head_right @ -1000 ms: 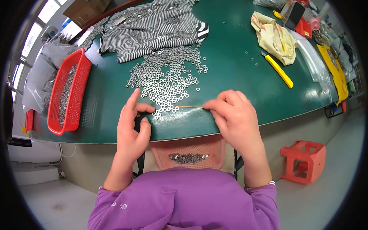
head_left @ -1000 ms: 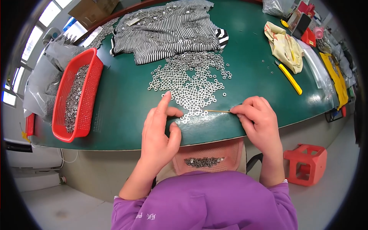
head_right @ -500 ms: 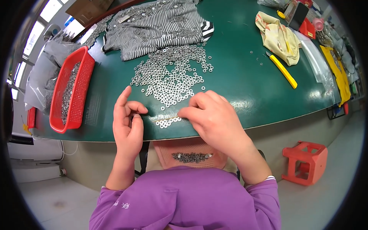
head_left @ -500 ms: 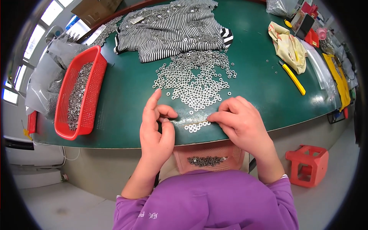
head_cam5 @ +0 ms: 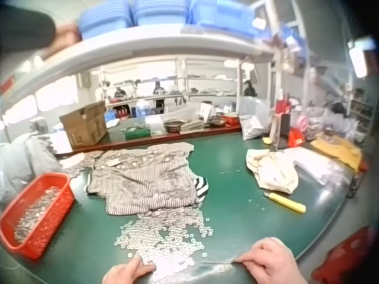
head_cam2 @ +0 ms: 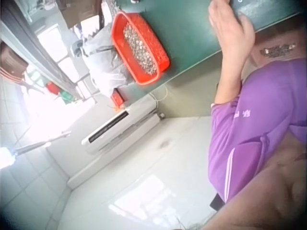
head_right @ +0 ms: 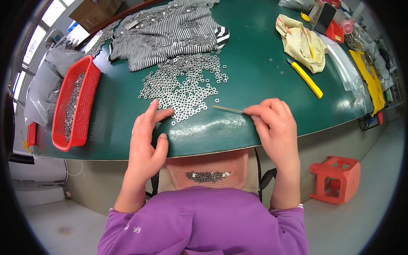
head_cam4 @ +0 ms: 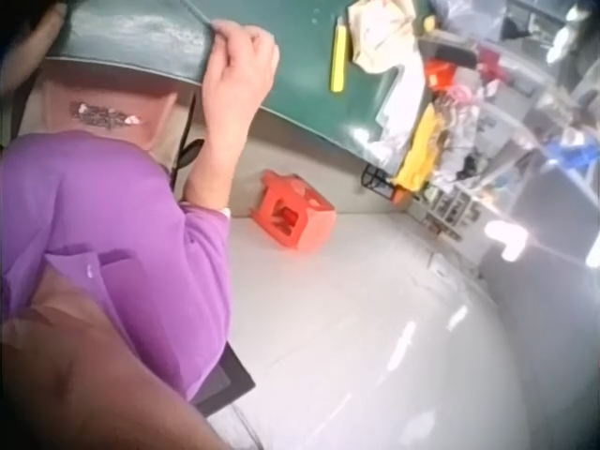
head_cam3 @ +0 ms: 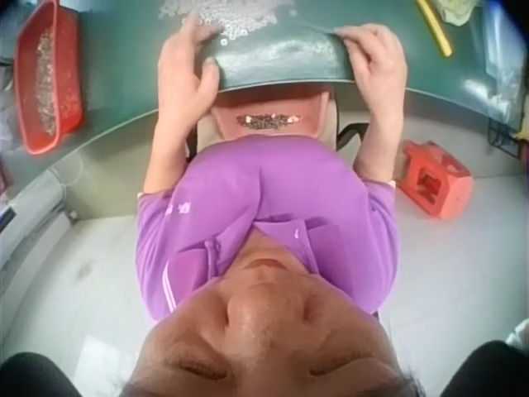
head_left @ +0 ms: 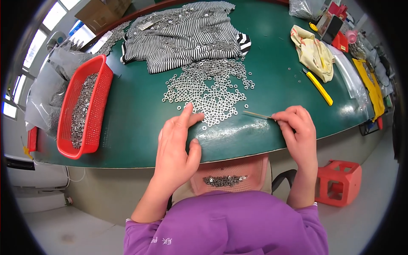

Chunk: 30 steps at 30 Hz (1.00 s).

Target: Picking up and stringing small metal rings onto a thin metal rod at a workbench.

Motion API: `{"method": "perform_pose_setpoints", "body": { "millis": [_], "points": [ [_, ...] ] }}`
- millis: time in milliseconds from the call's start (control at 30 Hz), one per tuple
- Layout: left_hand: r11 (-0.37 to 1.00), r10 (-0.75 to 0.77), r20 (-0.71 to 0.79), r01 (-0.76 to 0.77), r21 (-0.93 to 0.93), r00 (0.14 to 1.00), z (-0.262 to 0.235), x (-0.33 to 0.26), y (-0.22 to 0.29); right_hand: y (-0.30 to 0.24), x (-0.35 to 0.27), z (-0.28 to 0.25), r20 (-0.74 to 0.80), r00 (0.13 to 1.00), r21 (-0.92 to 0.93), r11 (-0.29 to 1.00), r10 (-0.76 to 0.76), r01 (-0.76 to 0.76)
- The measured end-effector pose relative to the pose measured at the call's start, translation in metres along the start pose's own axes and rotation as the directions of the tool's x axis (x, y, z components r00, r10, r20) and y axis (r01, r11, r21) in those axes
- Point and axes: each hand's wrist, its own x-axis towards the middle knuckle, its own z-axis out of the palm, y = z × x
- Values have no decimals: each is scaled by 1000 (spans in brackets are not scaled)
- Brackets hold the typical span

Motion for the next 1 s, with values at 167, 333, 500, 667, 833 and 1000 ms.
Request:
{"method": "perform_pose_setpoints", "body": {
  "millis": [167, 333, 500, 667, 833, 1000],
  "points": [
    [992, -50, -9, 49, -116, 999, -1, -2, 0, -6, 5, 5, 3, 1000, -48, 998, -31, 31],
    [991, -73, -28, 69, -115, 997, 3, -2, -2, -14, 8, 10, 69, 996, -1, 998, -58, 58],
    [990, -62, -27, 58, -130, 998, 1, -2, -3, -24, 12, 18, 104, 985, 40, 991, -135, 131],
    [983, -71, -34, 64, -171, 997, 1, -2, -4, -31, 14, 24, 138, 977, 59, 986, -160, 153],
    [975, -6, 28, 13, -221, 1000, -2, -5, -11, -41, 15, 33, 160, 966, 99, 977, -202, 188],
    [873, -260, -70, 203, -443, 963, -1, -11, -10, -46, 15, 36, 238, 920, 173, 946, -310, 274]
  ]
}}
